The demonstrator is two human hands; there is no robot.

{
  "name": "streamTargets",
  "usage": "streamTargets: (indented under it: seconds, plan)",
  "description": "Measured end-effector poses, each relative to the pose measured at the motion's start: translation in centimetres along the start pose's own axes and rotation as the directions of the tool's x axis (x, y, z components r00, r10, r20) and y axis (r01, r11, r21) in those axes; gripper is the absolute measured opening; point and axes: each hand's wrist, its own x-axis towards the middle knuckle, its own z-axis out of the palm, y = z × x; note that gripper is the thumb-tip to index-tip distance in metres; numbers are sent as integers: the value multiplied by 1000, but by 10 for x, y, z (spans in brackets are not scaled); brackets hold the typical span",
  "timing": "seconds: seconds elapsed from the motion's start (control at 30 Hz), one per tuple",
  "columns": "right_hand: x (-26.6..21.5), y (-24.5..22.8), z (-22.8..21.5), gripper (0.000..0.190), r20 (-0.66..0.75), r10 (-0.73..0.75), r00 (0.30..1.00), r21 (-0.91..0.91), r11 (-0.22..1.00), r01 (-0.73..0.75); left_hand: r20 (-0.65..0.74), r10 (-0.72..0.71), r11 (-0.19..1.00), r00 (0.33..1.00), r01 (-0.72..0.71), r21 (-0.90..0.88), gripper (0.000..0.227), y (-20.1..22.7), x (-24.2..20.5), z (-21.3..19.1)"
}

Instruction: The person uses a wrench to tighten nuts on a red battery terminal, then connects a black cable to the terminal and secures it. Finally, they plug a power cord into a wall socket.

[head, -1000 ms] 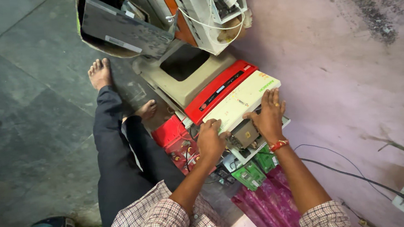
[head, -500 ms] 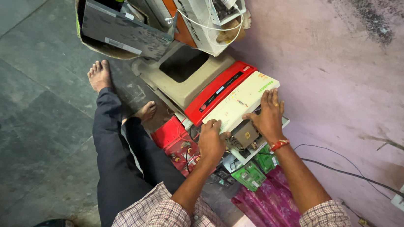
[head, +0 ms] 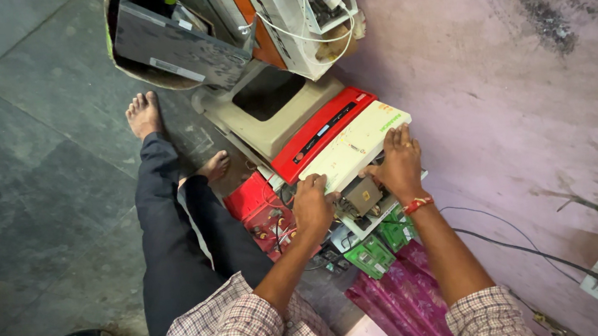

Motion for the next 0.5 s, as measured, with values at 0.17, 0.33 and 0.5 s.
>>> streamTargets:
  seconds: [0.17, 0.33, 0.5]
  plan:
    - [1, 5, -1, 118, -17, 2, 1000, -34, 999, -3, 2, 0, 1000, 1000, 0, -4, 45, -4, 0, 8]
    - [-5, 3, -5, 101, -124, -14, 992, 120, 992, 29, 20, 43, 994, 999, -44, 102, 41, -8, 4, 13]
    - [-57, -23, 9, 51, -426, 101, 899, 292, 956, 31, 89, 57, 958, 994, -80, 274, 28, -15, 11, 23]
